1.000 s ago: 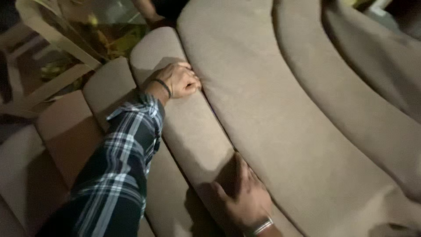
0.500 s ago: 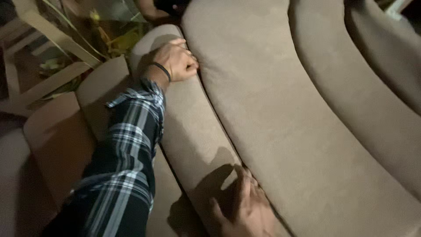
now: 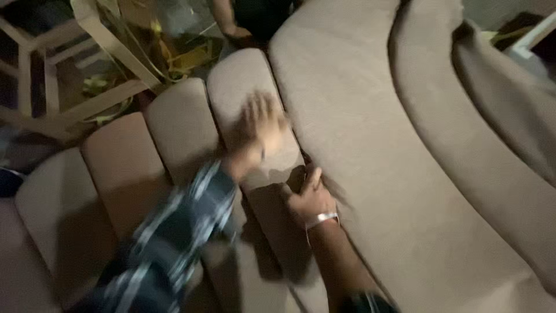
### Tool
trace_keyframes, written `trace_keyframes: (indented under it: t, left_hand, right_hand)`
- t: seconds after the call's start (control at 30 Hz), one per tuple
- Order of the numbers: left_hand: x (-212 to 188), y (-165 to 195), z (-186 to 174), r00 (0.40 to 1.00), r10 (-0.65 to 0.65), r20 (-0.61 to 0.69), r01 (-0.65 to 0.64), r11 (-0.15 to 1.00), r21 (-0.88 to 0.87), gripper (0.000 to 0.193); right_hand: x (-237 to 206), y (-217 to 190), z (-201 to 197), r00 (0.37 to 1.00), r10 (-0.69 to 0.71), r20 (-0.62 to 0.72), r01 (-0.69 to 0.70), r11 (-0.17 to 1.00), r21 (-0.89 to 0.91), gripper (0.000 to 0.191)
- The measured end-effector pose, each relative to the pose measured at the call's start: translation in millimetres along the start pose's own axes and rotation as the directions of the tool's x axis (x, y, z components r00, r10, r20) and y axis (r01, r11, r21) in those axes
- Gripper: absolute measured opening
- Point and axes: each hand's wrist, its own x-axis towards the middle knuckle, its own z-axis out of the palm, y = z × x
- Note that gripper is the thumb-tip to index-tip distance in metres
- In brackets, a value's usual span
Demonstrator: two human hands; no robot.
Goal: The person stretches tan upholstery fabric over the padded back of a seat frame on a workbench, pulling the fabric taut and smoothing it with both hands. They use a pneumatic nail gun to staple the fabric edge to the wooden frame, repositioning the fabric between fastening.
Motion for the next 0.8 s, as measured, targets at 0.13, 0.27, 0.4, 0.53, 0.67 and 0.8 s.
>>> trace_keyframes:
  t: [0.13,0.27,0.4,0.53,0.67,0.8]
  left_hand:
    - [-102,12,-62,0.900,0.393,0.189,-0.285,0.858,-0.427,0.046]
    - [-113,13,-95,0.909,0.365,0.200,-0.232,0.843,-0.485,0.052]
    - [-110,23,-116,0.883,0.375,0.284,-0.212,0.856,-0.471,0.057]
    - [-119,29,-120,0.897,0.371,0.240,-0.231,0.857,-0.461,0.055]
    - [-129,29,-105,0.899,0.398,0.184,-0.275,0.838,-0.472,0.056]
    - [-121,27,-88,0.864,0.473,0.170,-0.339,0.798,-0.499,0.057]
  right_hand:
    - [17,9,-11,0.996,-0.076,-0.045,0.077,0.996,0.032,0.103]
    - [-6,53,21,0.951,-0.194,-0.243,0.210,0.977,0.044,0.102]
    - [-115,136,66,0.937,-0.056,-0.344,0.069,0.997,0.026,0.096]
    - [-214,199,73,0.814,-0.096,-0.573,0.260,0.942,0.212,0.068]
    - [-222,181,71,0.926,0.161,-0.342,-0.124,0.984,0.128,0.095]
    - [-151,121,58,0.969,0.134,-0.207,-0.123,0.990,0.063,0.117]
